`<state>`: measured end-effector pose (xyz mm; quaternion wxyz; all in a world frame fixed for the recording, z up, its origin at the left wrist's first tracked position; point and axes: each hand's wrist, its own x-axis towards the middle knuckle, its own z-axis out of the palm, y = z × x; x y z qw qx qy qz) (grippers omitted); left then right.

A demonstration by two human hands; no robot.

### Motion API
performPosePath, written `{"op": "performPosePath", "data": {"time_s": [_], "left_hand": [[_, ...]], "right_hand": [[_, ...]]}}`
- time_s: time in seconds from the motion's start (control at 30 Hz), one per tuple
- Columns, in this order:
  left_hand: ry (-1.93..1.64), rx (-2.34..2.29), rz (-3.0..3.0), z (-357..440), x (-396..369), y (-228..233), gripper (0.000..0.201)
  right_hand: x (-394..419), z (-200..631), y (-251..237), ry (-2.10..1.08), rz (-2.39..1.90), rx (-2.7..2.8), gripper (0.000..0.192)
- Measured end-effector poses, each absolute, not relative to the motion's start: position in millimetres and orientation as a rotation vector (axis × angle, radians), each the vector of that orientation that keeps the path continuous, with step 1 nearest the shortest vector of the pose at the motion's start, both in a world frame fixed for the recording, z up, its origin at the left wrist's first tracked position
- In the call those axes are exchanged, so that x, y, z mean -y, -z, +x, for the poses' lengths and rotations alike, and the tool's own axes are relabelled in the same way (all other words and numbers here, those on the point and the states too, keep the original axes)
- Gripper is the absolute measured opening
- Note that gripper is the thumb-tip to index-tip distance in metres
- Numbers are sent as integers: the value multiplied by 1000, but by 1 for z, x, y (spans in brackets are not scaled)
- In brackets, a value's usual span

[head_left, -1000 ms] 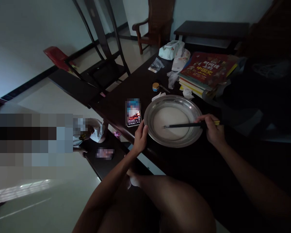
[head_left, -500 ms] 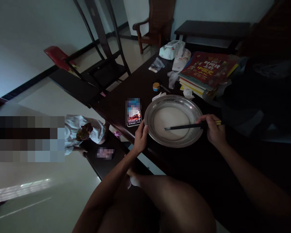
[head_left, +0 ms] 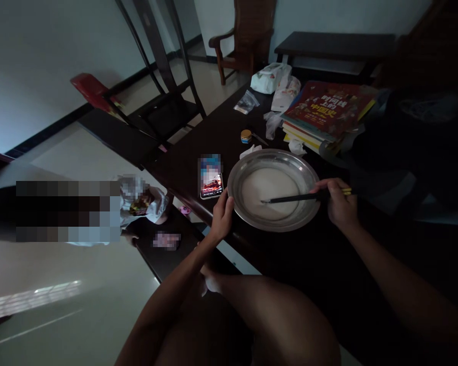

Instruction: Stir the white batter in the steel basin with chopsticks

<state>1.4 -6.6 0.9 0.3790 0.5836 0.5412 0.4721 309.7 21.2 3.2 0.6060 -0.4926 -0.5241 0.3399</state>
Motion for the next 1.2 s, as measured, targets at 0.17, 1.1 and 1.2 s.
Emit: {"op": "performPosePath", "data": {"time_s": [0.17, 1.1, 1.2], "left_hand": [[-1218, -1384, 1488, 1, 7, -2, 64], [-1212, -1367, 1522, 2, 6, 1, 67], [-1213, -1384, 1520, 2, 5, 1, 68]], "right_hand": [[-21, 309, -4, -767, -1130, 1229, 35], [-20, 310, -1, -772, -1074, 1167, 35], [-20, 310, -2, -801, -1083, 1220, 35]]}}
